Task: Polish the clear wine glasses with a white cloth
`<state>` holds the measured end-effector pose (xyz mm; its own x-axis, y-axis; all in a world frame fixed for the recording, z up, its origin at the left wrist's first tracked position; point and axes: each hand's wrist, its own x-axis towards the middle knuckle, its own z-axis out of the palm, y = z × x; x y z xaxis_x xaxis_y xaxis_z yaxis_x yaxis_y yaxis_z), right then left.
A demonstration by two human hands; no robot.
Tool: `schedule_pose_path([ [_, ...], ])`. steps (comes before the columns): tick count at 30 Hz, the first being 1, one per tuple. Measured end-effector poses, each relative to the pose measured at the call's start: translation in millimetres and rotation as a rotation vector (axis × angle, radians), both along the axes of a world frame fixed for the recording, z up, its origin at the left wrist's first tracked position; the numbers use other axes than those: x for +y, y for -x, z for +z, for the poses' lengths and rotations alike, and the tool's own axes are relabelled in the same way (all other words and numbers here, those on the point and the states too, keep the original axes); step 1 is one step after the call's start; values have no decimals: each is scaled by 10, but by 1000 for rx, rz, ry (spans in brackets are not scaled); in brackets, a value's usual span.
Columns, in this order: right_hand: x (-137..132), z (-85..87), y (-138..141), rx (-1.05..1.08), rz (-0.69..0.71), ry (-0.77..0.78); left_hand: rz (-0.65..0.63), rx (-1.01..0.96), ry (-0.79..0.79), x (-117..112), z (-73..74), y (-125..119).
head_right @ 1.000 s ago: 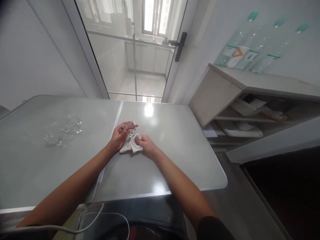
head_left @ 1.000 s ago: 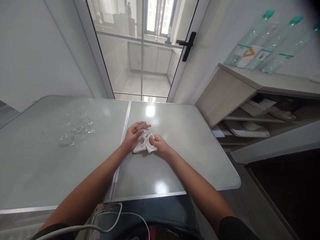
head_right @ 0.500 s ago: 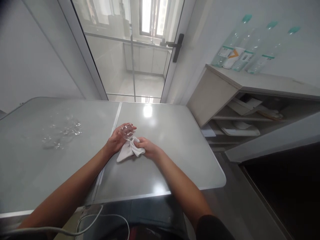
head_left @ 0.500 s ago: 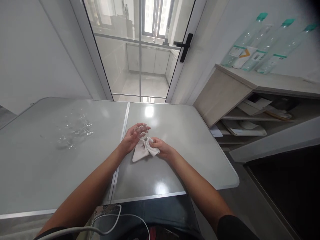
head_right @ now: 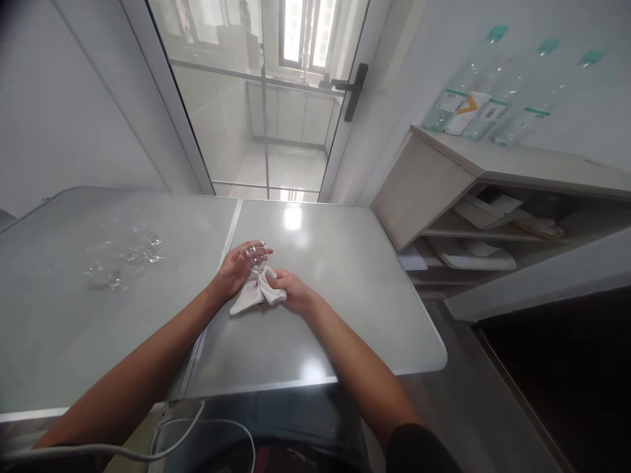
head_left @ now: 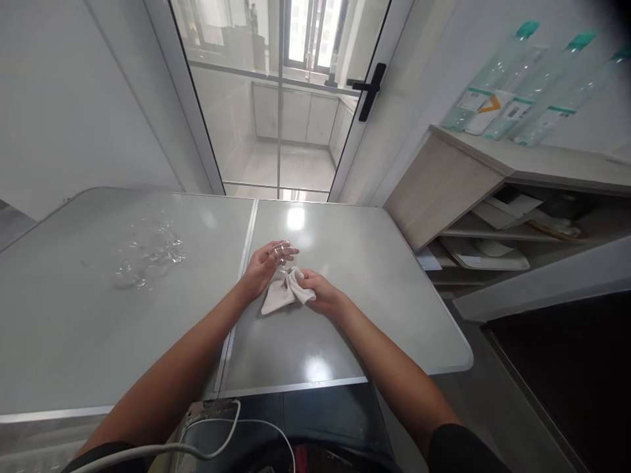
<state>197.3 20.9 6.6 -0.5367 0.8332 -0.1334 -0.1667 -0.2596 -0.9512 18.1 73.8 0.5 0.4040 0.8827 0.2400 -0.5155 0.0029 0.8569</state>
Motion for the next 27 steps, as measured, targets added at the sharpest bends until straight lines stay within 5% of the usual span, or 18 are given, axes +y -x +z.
schedule_pose_path([
  [2,-4,-3,12,-61,-57,-67,49,4,-8,14,-22,-3],
  [6,12,-36,33,-558,-395,-492,185,84,-40,75,-87,-18],
  [9,17,-20,7,-734,-421,-648,208,85,-46,90,-111,-16],
  [11,11,12,-23,-595,-303,-573,163,43,-37,74,-102,-6],
  [17,-11,43,-40,13,-7,1,-21,-45,47,13,-16,27],
  [24,63,-79,-24,-202,-314,-353,59,-29,-2,19,20,12],
  [27,115,-98,-91,-254,-479,-378,104,-33,-43,25,13,3],
])
